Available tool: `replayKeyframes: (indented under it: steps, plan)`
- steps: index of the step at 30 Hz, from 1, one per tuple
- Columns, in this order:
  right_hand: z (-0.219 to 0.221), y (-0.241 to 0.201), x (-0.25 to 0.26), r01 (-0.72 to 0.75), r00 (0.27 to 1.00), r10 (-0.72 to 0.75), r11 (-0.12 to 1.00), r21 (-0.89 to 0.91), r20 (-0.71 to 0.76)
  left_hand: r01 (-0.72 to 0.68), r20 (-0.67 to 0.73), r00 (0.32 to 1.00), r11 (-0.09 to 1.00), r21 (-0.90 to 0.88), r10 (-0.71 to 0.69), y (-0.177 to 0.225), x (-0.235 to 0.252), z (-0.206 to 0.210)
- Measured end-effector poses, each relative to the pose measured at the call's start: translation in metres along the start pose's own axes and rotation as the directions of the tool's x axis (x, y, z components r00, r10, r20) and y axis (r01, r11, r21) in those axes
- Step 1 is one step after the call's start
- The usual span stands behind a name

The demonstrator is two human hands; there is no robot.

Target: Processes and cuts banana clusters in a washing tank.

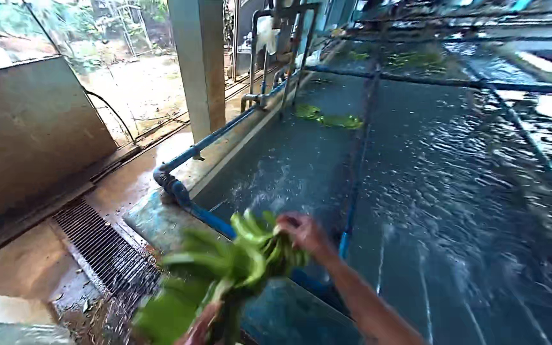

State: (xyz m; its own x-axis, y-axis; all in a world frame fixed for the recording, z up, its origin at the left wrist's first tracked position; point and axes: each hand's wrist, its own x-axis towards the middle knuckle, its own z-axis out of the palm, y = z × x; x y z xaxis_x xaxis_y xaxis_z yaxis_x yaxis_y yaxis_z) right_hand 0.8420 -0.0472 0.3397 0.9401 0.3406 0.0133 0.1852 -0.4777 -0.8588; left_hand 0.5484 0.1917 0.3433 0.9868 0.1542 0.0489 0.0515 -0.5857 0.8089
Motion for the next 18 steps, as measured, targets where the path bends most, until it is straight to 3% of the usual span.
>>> replayKeyframes:
  steps: [2,3,5,6,7,9,10,11,12,13,14,16,18]
  plan:
    - [-0.053,0.005,0.023,0.094,0.898,-0.026,0.987,0.133,-0.440,-0.313,0.024,0.947,0.936,-0.162,0.321,0.038,0.061,0.016]
    - [-0.069,0.004,0.031,0.160,0.816,-0.027,0.970,0.181,-0.577,-0.389,0.009,0.919,0.912,-0.134,0.393,0.054,0.078,0.020]
    - [-0.072,-0.003,0.043,0.288,0.695,-0.038,0.930,0.230,-0.719,-0.455,-0.030,0.890,0.891,-0.003,0.454,0.066,0.091,0.022]
    - [-0.059,-0.008,0.048,0.304,0.689,-0.033,0.920,0.248,-0.724,-0.451,-0.041,0.891,0.891,0.051,0.453,0.058,0.087,0.022]
    - [-0.037,-0.009,0.050,0.284,0.730,-0.029,0.922,0.264,-0.683,-0.415,-0.034,0.907,0.906,0.087,0.419,0.043,0.076,0.023]
    - [0.030,0.000,0.050,0.148,0.903,-0.013,0.948,0.283,-0.429,-0.220,0.016,0.975,0.965,0.141,0.220,-0.004,0.035,0.023]
    - [0.073,0.003,0.044,0.051,0.982,-0.002,0.966,0.252,-0.191,-0.049,0.056,0.998,0.983,0.174,0.039,-0.031,0.005,0.023]
    - [0.120,0.002,0.034,-0.009,0.995,-0.008,0.985,0.171,0.099,0.163,0.110,0.975,0.961,0.222,-0.191,-0.057,-0.031,0.023]
    - [0.170,-0.003,0.017,-0.008,0.921,-0.010,0.999,0.044,0.390,0.376,0.142,0.896,0.888,0.265,-0.422,-0.081,-0.072,0.025]
    - [0.221,-0.012,-0.007,0.081,0.765,-0.004,0.993,-0.090,0.644,0.566,0.142,0.775,0.777,0.277,-0.615,-0.101,-0.119,0.030]
    - [0.269,-0.024,-0.037,0.257,0.551,0.020,0.947,-0.193,0.835,0.716,0.132,0.637,0.646,0.264,-0.760,-0.116,-0.170,0.037]
    - [0.354,-0.057,-0.119,0.633,0.119,0.088,0.760,-0.144,0.989,0.911,0.115,0.368,0.383,0.155,-0.923,-0.125,-0.278,0.053]
    - [0.412,-0.093,-0.211,0.801,-0.189,0.116,0.593,0.085,0.975,0.979,0.015,0.185,0.183,-0.087,-0.983,-0.115,-0.386,0.079]
